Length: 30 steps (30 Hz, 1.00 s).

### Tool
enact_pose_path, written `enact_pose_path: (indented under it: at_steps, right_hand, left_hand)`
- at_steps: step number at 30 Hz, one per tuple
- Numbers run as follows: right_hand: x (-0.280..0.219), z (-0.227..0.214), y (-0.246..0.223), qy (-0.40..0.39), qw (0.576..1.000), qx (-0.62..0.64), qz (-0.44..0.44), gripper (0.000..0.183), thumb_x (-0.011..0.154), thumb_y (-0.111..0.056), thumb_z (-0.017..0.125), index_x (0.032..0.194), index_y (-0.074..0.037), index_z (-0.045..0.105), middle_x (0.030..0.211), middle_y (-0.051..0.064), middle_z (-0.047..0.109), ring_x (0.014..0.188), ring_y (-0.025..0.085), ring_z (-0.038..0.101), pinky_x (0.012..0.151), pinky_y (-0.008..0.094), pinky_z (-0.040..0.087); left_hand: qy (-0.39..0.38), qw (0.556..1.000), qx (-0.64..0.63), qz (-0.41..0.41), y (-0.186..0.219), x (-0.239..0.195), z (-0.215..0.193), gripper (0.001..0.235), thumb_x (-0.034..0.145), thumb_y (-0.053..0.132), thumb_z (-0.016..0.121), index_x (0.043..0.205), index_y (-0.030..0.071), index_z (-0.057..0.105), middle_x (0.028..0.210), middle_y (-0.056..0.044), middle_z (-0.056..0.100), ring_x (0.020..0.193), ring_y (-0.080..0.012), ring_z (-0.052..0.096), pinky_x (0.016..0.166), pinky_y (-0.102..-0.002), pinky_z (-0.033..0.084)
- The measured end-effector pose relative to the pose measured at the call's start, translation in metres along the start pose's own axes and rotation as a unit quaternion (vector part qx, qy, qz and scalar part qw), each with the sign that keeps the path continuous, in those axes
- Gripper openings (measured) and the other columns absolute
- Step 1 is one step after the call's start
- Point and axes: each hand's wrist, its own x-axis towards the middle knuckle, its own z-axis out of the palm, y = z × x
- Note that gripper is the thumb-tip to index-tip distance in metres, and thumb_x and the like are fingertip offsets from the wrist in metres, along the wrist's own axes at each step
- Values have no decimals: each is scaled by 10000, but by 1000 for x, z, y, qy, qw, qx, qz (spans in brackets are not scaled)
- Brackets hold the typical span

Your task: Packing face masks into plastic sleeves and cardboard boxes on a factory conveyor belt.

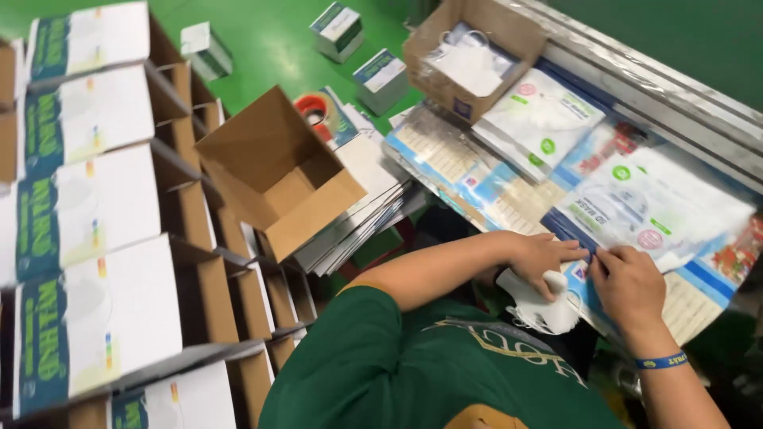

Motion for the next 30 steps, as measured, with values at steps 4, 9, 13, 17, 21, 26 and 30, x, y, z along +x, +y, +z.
enact_pose_path:
  at_steps: [4, 9, 13, 17, 21, 26, 30]
  right_hand:
    - [6, 7, 14, -20, 998, -39, 33, 120, 920, -230, 749, 944, -118, 787, 936, 59, 712, 856, 267, 678, 756, 379, 550]
    - [15, 10, 37, 32, 994, -4, 104, 148, 994, -255, 727, 958, -116, 761, 965, 59, 716, 858, 245, 695, 775, 359, 557]
    - [26, 6, 8, -31, 993, -37, 109, 312, 808, -247, 807, 1083, -128, 721, 1071, 96, 679, 939, 303, 685, 767, 414, 551]
    - [51, 4, -15, -14, 995, -55, 83, 418, 791, -179, 808, 1196, -147, 710, 1085, 111, 655, 933, 327, 669, 753, 429, 535]
    - [56, -16, -19, 41, 997, 38, 43, 291, 890, -109, 742, 1177, -158, 758, 952, 92, 662, 848, 287, 658, 751, 382, 525]
    - [47, -16, 2, 22, 981, 169, 94, 256, 937, -23, 647, 1099, -147, 802, 874, 82, 727, 722, 171, 662, 725, 286, 518]
    - [49, -32, 10, -76, 943, 270, 179, 233, 910, -68, 698, 1119, -101, 796, 765, 103, 690, 657, 121, 582, 642, 295, 463]
  left_hand:
    - [-125, 989, 65, -37, 38, -16, -29, 506, 836, 573, 694, 1255, 293, 742, 1695, -140, 75, 1579, -319, 41, 1221, -590, 154]
    - [-119, 989, 75, -44, 37, -12, -29, 486, 828, 568, 705, 1221, 288, 757, 1702, -146, 49, 1581, -324, 22, 1213, -562, 199]
    - [-117, 991, 54, -49, 31, -8, -12, 494, 820, 564, 724, 1212, 264, 756, 1688, -142, 60, 1572, -319, 16, 1228, -589, 125]
    - [-136, 987, 65, -58, 43, -13, -30, 523, 816, 547, 728, 1233, 232, 747, 1703, -131, 94, 1591, -318, 21, 1213, -627, 134]
    - [-106, 989, 84, -52, 27, -9, -19, 511, 799, 546, 721, 1217, 254, 755, 1664, -172, 127, 1553, -354, 78, 1213, -565, 149]
    - [15, 912, -405, 53, -7, -46, -56, 460, 920, 420, 758, 1221, 73, 764, 1225, -215, 808, 1079, -240, 747, 982, -359, 577]
    - [142, 887, -439, 28, -3, -76, -91, 429, 918, 317, 790, 1288, 103, 744, 1134, -136, 815, 1002, -168, 748, 901, -307, 579]
